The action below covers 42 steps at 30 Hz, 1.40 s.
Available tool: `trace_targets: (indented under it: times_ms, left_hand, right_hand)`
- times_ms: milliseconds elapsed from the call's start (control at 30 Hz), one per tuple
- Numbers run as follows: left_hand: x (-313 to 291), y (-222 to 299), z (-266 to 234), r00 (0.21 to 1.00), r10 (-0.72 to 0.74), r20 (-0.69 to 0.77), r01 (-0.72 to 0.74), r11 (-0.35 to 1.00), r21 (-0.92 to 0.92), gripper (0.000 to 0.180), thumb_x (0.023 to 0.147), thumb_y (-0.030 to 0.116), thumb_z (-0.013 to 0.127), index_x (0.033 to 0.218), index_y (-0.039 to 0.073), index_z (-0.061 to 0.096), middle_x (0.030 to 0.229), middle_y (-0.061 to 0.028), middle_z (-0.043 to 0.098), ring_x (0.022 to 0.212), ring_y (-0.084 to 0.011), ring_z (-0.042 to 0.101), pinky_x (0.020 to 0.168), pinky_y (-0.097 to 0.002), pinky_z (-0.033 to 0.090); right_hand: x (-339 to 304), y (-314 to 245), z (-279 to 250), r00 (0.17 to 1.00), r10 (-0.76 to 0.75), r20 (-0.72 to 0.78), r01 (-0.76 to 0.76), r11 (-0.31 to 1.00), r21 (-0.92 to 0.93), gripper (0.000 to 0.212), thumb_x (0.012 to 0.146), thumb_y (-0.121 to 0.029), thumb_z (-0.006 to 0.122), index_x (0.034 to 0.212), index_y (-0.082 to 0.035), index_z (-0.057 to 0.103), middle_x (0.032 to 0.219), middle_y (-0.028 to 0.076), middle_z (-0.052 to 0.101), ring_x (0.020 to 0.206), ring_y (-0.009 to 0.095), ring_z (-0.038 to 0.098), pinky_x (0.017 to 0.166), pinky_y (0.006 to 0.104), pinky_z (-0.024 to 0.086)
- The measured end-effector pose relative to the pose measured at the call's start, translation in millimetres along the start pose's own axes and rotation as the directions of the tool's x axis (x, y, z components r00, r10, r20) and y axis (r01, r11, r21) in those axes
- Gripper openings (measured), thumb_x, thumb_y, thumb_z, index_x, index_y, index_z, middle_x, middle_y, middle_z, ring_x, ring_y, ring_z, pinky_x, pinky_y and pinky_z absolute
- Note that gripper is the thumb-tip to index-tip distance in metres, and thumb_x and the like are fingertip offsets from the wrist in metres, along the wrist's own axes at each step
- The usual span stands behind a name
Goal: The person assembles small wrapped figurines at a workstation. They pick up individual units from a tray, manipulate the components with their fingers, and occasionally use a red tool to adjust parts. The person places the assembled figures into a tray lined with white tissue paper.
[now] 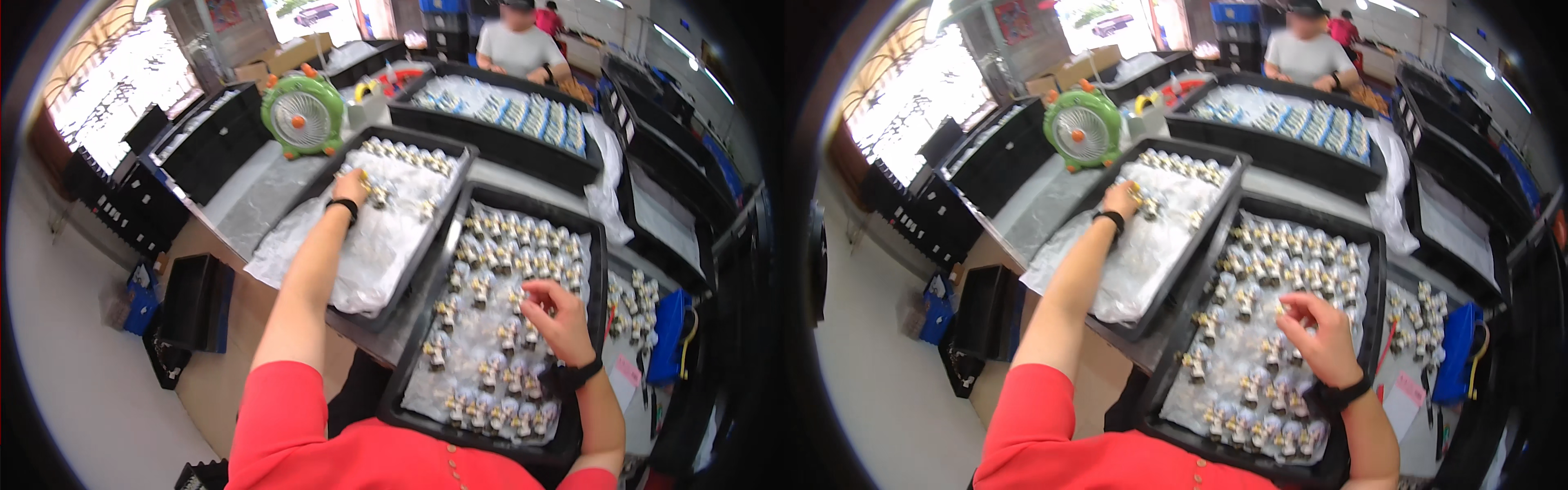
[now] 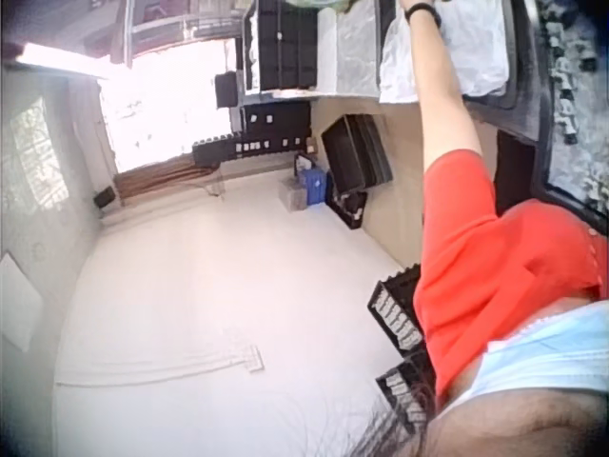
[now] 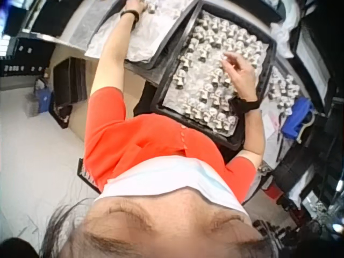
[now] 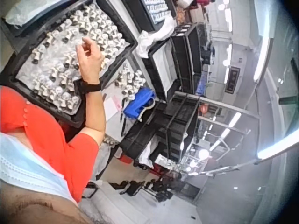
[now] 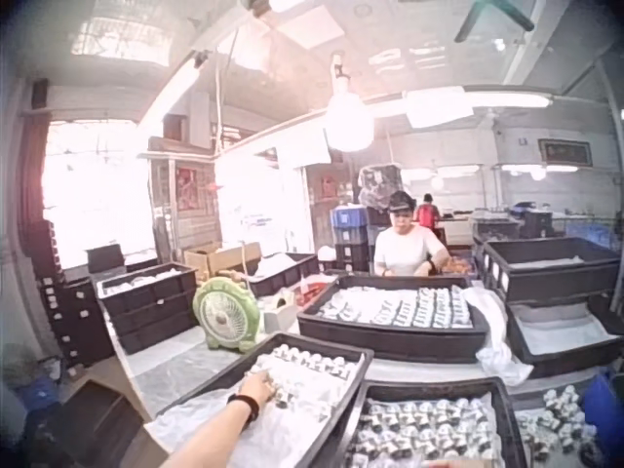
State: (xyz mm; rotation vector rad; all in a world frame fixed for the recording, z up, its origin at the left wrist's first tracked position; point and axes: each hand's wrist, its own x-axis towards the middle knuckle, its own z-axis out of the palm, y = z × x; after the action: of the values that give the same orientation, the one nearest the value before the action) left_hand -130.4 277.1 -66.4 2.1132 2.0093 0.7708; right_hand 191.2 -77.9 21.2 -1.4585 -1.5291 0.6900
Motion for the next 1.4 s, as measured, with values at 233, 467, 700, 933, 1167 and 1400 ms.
trace_targets:
  times_ms: [233, 467, 700, 933, 1167, 1400]
  left_hand:
    - [-24.2, 38.7, -45.5, 0.993, 0.103, 0.054, -0.097, 0.989, -0.109, 0.051, 0.073, 0.024, 0.07, 0.12, 0.008, 0.057, 0.11, -0.019, 0.06, 0.102, -0.0325, 0.059, 0.087, -0.0387, 0.047]
    - [-126.9, 137.4, -118.3, 0.682, 0.446, 0.58, 0.269, 0.585, -0.765, 0.045, 0.087, 0.023, 0.063, 0.128, 0.009, 0.05, 0.112, -0.0013, 0.056, 0.1, -0.0111, 0.055, 0.089, -0.0291, 0.043]
    - [-225.4, 166.7, -116.6, 0.392, 0.625, 0.675, 0.385, 0.554, -0.738, 0.045, 0.088, 0.012, 0.061, 0.13, 0.006, 0.046, 0.11, -0.0033, 0.053, 0.098, -0.0091, 0.052, 0.085, -0.0245, 0.043]
    - [-263.8, 153.6, -118.8, 0.427, 0.638, 0.641, 0.091, 0.674, -0.733, 0.055, 0.087, 0.003, 0.057, 0.137, 0.006, 0.035, 0.121, -0.008, 0.047, 0.102, -0.0143, 0.053, 0.082, -0.0268, 0.047]
    - [-262.1, 171.7, -125.6, 0.384, 0.666, 0.639, 0.145, 0.64, -0.754, 0.062, 0.083, 0.005, 0.063, 0.137, 0.005, 0.03, 0.122, -0.0119, 0.045, 0.088, -0.0111, 0.056, 0.073, -0.0246, 0.049]
    - [-258.3, 207.6, -101.4, 0.514, 0.716, 0.472, 0.261, 0.394, -0.881, 0.064, 0.086, 0.004, 0.064, 0.14, 0.005, 0.029, 0.111, -0.007, 0.047, 0.097, -0.0096, 0.055, 0.079, -0.0227, 0.049]
  right_hand:
    - [-3.7, 10.9, 7.1, 0.971, 0.006, 0.238, 0.021, 0.994, -0.11, 0.019, 0.078, -0.01, 0.066, 0.095, -0.002, 0.065, 0.082, 0.004, 0.064, 0.074, 0.012, 0.06, 0.068, 0.0258, 0.047]
    - [-17.2, 2.4, 9.9, 0.823, -0.05, 0.566, 0.268, 0.912, -0.31, 0.039, 0.068, -0.022, 0.076, 0.099, -0.006, 0.061, 0.092, 0.009, 0.061, 0.09, 0.024, 0.058, 0.078, 0.0334, 0.047]
    - [-35.5, -0.1, 27.8, 0.786, -0.053, 0.616, 0.454, 0.726, -0.517, 0.052, 0.06, -0.026, 0.08, 0.102, -0.006, 0.057, 0.093, 0.009, 0.058, 0.092, 0.027, 0.055, 0.079, 0.0378, 0.045]
    - [-20.9, -0.8, 17.8, 0.851, -0.085, 0.519, 0.179, 0.975, -0.133, 0.036, 0.067, -0.017, 0.077, 0.096, -0.004, 0.059, 0.089, 0.011, 0.06, 0.084, 0.025, 0.06, 0.077, 0.0339, 0.049]
    - [-17.2, -5.3, 9.9, 0.982, 0.008, 0.188, -0.102, 0.861, 0.498, 0.028, 0.08, -0.008, 0.072, 0.103, -0.002, 0.058, 0.099, 0.002, 0.06, 0.089, 0.01, 0.058, 0.08, 0.0249, 0.049]
    - [-13.6, -1.7, -1.7, 0.99, -0.093, -0.104, 0.131, 0.875, 0.467, 0.026, 0.083, -0.009, 0.069, 0.106, -0.003, 0.06, 0.104, 0.004, 0.061, 0.094, 0.01, 0.058, 0.081, 0.0236, 0.047]
